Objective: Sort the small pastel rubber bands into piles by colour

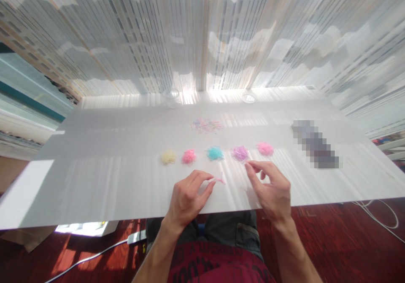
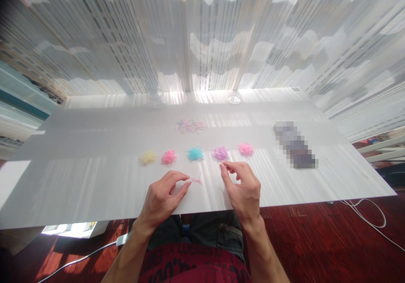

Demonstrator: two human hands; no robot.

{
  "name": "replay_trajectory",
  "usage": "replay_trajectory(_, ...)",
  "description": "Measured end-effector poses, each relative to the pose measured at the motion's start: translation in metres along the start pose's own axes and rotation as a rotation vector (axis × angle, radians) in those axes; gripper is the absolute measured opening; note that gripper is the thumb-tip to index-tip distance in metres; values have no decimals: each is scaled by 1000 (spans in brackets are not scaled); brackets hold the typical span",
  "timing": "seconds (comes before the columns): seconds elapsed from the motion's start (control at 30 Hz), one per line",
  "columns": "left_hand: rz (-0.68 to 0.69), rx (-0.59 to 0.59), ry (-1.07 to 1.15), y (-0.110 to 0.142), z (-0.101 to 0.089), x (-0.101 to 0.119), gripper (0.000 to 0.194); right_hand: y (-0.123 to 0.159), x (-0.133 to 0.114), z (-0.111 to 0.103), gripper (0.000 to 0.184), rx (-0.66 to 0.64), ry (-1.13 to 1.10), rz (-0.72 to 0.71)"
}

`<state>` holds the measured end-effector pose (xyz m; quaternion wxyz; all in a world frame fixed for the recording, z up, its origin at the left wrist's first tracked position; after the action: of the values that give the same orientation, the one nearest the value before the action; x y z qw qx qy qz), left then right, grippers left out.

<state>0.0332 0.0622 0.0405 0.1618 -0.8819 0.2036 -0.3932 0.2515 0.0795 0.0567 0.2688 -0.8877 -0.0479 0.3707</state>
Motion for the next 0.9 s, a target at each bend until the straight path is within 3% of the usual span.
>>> replay_trajectory(0.1, -12, -7, -23, 0, 1, -1, 8, -18, 34, -28, 21, 136, 227, 79)
replay_trajectory(0.27, -22, -21, -39, 0, 2, -2, 12, -38, 72, -35, 31, 143, 317, 134)
replay_trajectory(0.9, -25, -24, -28, 0, 3, -3, 10, -34, 87, -30, 32, 141, 245, 240)
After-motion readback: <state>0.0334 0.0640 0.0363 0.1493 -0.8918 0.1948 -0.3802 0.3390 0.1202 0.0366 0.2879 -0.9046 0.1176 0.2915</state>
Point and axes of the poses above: each hand's wrist, its own y-axis away from the middle knuckle, its own z-axis out of the palm, x = y × z, the point moved 8 cm from there along -y, towards the middle knuckle, and after that the axes turned 4 degrees about y, right-handed, at the moved point
